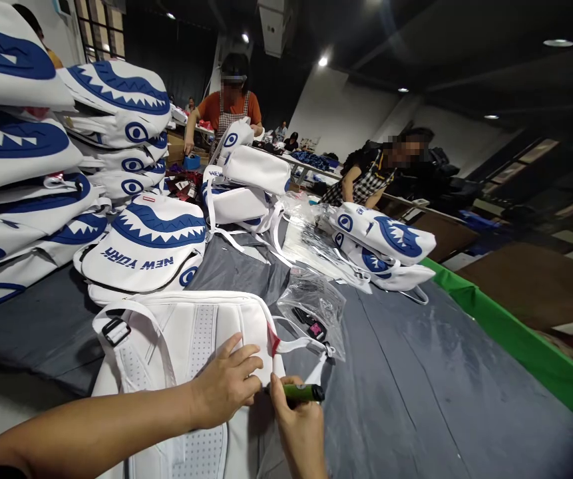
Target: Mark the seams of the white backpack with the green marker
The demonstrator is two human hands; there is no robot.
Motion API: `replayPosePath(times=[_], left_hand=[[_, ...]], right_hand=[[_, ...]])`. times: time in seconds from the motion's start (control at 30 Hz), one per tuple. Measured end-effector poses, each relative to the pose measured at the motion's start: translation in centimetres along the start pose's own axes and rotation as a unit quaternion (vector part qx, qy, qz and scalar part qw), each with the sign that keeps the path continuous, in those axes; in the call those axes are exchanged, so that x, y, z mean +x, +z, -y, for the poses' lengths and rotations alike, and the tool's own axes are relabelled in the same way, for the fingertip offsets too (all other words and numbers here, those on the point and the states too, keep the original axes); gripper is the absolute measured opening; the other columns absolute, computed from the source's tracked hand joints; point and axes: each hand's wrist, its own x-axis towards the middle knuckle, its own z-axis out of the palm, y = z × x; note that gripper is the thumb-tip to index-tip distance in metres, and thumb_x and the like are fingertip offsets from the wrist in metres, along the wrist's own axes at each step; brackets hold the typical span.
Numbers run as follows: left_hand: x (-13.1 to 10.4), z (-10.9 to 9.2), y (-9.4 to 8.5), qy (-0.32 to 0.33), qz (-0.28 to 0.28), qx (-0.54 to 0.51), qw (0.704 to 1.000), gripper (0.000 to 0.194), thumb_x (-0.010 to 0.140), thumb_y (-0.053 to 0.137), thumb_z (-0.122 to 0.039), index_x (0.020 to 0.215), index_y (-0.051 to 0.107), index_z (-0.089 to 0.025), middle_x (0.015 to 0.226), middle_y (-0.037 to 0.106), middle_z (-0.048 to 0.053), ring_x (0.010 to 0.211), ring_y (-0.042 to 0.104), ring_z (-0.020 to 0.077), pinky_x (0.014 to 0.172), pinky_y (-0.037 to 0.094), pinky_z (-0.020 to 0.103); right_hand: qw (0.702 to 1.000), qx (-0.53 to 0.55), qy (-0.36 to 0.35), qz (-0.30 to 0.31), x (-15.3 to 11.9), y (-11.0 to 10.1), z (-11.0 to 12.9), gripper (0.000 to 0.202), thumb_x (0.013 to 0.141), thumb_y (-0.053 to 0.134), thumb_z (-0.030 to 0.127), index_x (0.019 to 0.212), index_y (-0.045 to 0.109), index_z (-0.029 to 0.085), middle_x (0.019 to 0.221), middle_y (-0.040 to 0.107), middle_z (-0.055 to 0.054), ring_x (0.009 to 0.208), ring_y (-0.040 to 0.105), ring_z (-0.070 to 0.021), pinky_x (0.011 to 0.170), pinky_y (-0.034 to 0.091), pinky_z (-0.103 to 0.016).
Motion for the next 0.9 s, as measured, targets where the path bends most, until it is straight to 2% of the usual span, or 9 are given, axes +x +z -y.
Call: replayPosePath(times=[0.1,0.17,0.23,0.37,0.43,0.53,0.6,0.9], left_hand=[[0.0,0.1,-0.4,0.005,-0.003,-0.002,1.0,0.014,0.086,0.072,-0.029,0.086,0.062,-0.019,0.112,0.068,0.002,0.127,0.054,0.021,0.127,0.005,0.046],[-0.2,0.0,-0.9,0.01,-0.001,-0.008,1.0,0.013,0.091,0.067,-0.03,0.084,0.062,-0.02,0.112,0.069,0.003,0.126,0.055,0.0203,0.126,0.011,0.047],[-0.2,0.0,-1.3,0.013,0.034,-0.017,0.999,0.012,0.092,0.065,-0.03,0.087,0.063,-0.019,0.115,0.07,0.004,0.129,0.054,0.022,0.125,0.016,0.051],[-0.1,0.4,-1.6,0.005,0.067,-0.016,0.998,0.012,0.095,0.061,-0.028,0.088,0.062,-0.018,0.117,0.069,0.004,0.133,0.05,0.0224,0.127,0.013,0.053],[-0.1,0.4,-1.7,0.01,0.063,-0.014,0.998,0.014,0.095,0.061,-0.029,0.086,0.061,-0.018,0.115,0.069,0.002,0.132,0.05,0.0216,0.128,0.008,0.051],[-0.1,0.3,-1.7,0.012,0.053,-0.006,0.998,0.014,0.095,0.061,-0.028,0.085,0.061,-0.018,0.112,0.068,0.001,0.131,0.05,0.0203,0.129,0.005,0.049],[-0.1,0.3,-1.5,0.01,0.053,-0.001,0.999,0.014,0.095,0.061,-0.028,0.085,0.061,-0.018,0.112,0.068,0.001,0.13,0.05,0.0202,0.129,0.005,0.049],[0.0,0.2,-1.5,0.001,0.072,-0.009,0.997,0.011,0.094,0.061,-0.027,0.088,0.064,-0.019,0.112,0.07,0.003,0.129,0.051,0.0227,0.126,0.01,0.052]], right_hand=[[1.0,0.015,0.005,-0.011,-0.5,-0.4,1.0,0.047,0.085,0.057,0.065,0.064,0.058,0.023,0.05,0.058,0.0,0.045,0.054,-0.0165,0.049,0.043,-0.027],[0.998,0.011,0.042,-0.046,-1.2,-0.7,1.8,0.045,0.082,0.059,0.063,0.063,0.056,0.023,0.049,0.056,0.001,0.047,0.053,-0.0168,0.05,0.043,-0.029],[0.989,0.073,0.095,-0.084,-1.9,-0.7,2.3,0.039,0.082,0.061,0.059,0.071,0.059,0.022,0.053,0.058,0.001,0.05,0.055,-0.0169,0.052,0.045,-0.029],[0.971,0.162,0.139,-0.103,-3.1,0.1,2.5,0.037,0.082,0.064,0.058,0.079,0.06,0.021,0.057,0.059,0.003,0.051,0.056,-0.0156,0.054,0.048,-0.029],[0.972,0.162,0.137,-0.103,-3.4,0.3,2.5,0.036,0.082,0.064,0.057,0.081,0.061,0.021,0.061,0.061,0.002,0.055,0.058,-0.0154,0.056,0.048,-0.029],[0.982,0.145,0.105,-0.062,-3.4,0.3,2.4,0.033,0.083,0.066,0.053,0.081,0.064,0.02,0.065,0.063,0.002,0.058,0.058,-0.0147,0.059,0.048,-0.029],[0.985,0.137,0.091,-0.043,-3.2,0.2,2.2,0.031,0.084,0.066,0.05,0.078,0.064,0.02,0.065,0.063,0.002,0.057,0.057,-0.0141,0.059,0.047,-0.028],[0.991,0.104,0.072,-0.031,-2.6,-0.1,2.2,0.032,0.087,0.065,0.05,0.076,0.064,0.02,0.062,0.063,0.001,0.057,0.058,-0.0147,0.059,0.045,-0.027]])
